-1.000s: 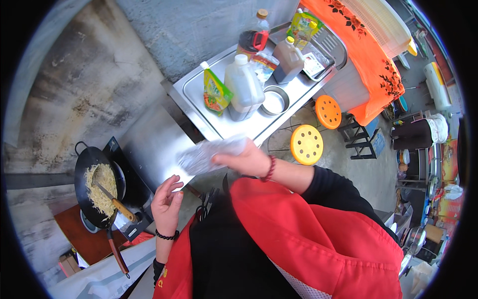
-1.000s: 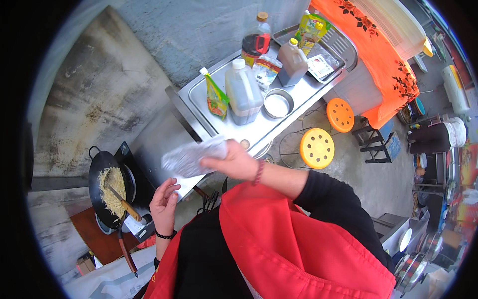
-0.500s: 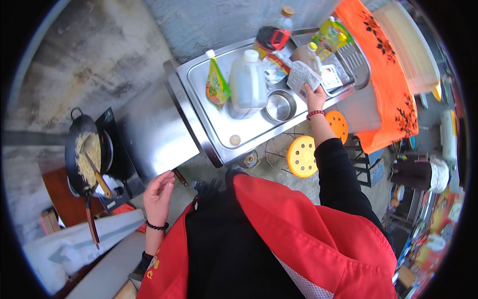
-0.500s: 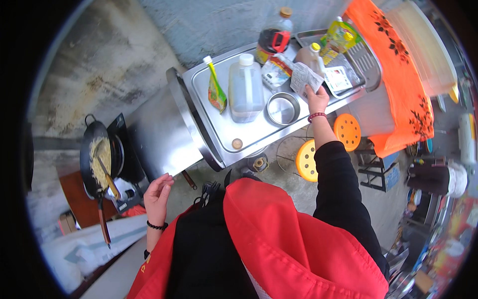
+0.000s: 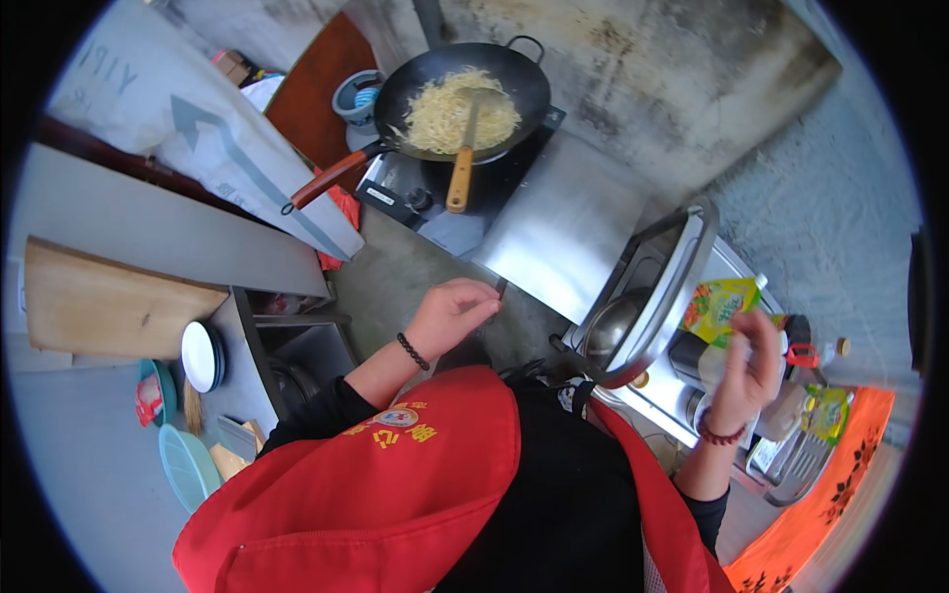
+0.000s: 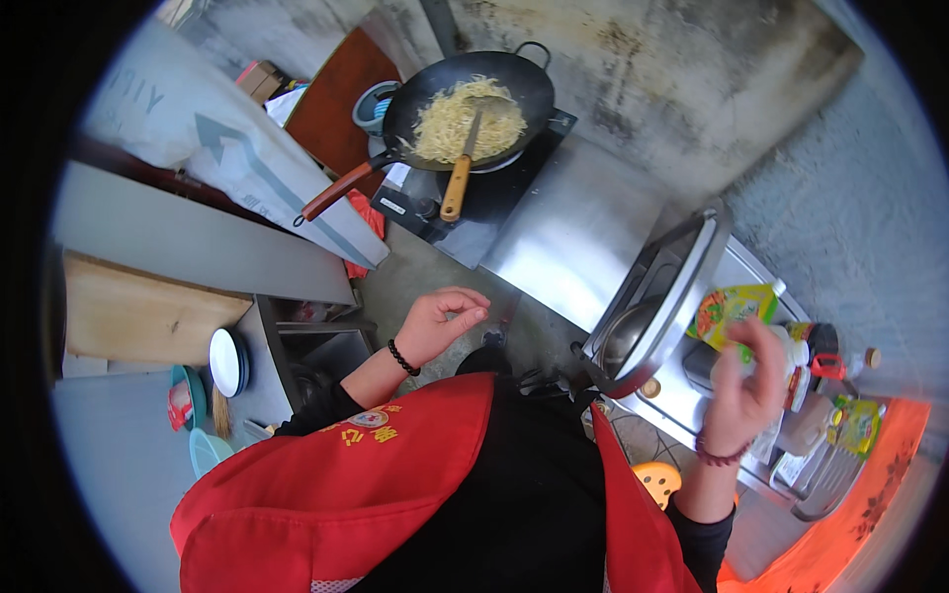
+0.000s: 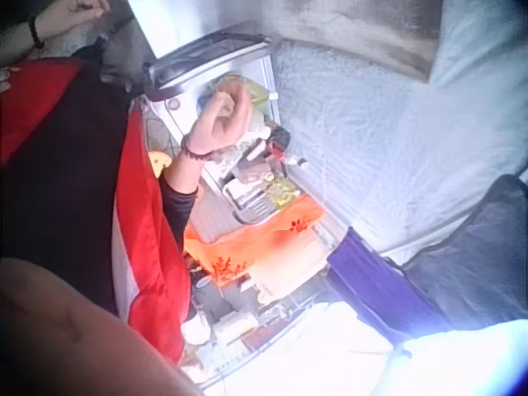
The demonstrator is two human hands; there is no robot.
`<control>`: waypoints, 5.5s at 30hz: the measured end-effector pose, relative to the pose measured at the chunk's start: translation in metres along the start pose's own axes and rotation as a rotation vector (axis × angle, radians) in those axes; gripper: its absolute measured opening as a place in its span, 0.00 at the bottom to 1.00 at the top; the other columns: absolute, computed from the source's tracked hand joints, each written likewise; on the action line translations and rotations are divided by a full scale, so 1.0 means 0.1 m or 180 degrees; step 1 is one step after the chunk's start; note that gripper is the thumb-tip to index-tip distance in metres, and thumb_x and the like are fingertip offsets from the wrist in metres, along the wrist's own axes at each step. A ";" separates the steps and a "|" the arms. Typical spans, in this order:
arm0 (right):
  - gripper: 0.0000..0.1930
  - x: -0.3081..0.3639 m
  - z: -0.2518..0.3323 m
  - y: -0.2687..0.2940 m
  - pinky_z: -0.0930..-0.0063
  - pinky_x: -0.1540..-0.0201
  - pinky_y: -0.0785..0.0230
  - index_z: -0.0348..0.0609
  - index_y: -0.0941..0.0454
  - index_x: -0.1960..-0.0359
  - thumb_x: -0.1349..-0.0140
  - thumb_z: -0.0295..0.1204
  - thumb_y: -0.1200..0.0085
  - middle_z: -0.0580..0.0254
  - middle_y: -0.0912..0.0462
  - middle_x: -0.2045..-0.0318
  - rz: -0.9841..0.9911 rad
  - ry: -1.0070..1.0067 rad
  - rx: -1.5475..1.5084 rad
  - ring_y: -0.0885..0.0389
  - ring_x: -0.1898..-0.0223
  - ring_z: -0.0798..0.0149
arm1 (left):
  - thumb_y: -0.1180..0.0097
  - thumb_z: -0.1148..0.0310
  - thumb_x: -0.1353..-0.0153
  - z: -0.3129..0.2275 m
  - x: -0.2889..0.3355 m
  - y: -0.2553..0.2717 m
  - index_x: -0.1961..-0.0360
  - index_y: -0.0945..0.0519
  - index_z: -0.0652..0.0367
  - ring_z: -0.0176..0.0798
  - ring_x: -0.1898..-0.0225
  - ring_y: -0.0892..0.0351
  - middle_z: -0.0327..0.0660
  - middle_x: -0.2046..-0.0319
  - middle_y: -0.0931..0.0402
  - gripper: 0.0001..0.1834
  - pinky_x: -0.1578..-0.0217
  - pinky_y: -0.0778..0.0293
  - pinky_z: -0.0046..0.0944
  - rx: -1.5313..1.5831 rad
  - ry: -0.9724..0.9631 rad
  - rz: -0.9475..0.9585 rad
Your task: The person stir-fries noodles in a wok over a gas burner, adding seasoning from a pouch and a liquid from a bottle, then transfers some noodles into a metal bowl. The person continues to stir-fry the remaining noodles in the wok.
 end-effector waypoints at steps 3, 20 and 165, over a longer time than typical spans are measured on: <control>0.24 -0.27 0.42 -1.35 0.70 0.53 0.24 0.40 0.21 0.43 0.43 0.19 0.37 0.53 0.18 0.52 0.1508 0.0204 -0.0543 0.17 0.56 0.59 | 0.39 0.66 0.31 0.09 0.05 0.34 0.64 0.14 0.66 0.34 0.59 0.18 0.43 0.58 0.16 0.11 0.55 0.22 0.33 -0.0233 0.0084 -0.0244; 0.11 -1.19 0.63 -3.77 0.62 0.50 0.23 0.42 0.16 0.55 0.40 0.23 0.33 0.53 0.17 0.55 0.1488 0.2207 0.0622 0.17 0.55 0.49 | 0.36 0.65 0.37 0.62 0.68 1.88 0.64 0.15 0.58 0.49 0.56 0.16 0.43 0.60 0.16 0.07 0.54 0.21 0.43 -0.0793 -0.0151 -0.1627; 0.07 -2.73 0.50 -3.05 0.75 0.63 0.22 0.40 0.16 0.61 0.42 0.22 0.34 0.61 0.12 0.66 0.1733 0.0856 -0.0514 0.12 0.65 0.65 | 0.33 0.70 0.42 0.80 -0.31 2.59 0.42 0.19 0.54 0.56 0.56 0.21 0.49 0.58 0.20 0.24 0.52 0.25 0.50 -0.2721 0.0467 -0.2011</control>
Point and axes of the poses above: each hand's wrist, its own x-axis away from the middle knuckle, its own y-axis out of the back of the hand, z = x × y, the point moved 1 cm from there along -x, towards the middle knuckle
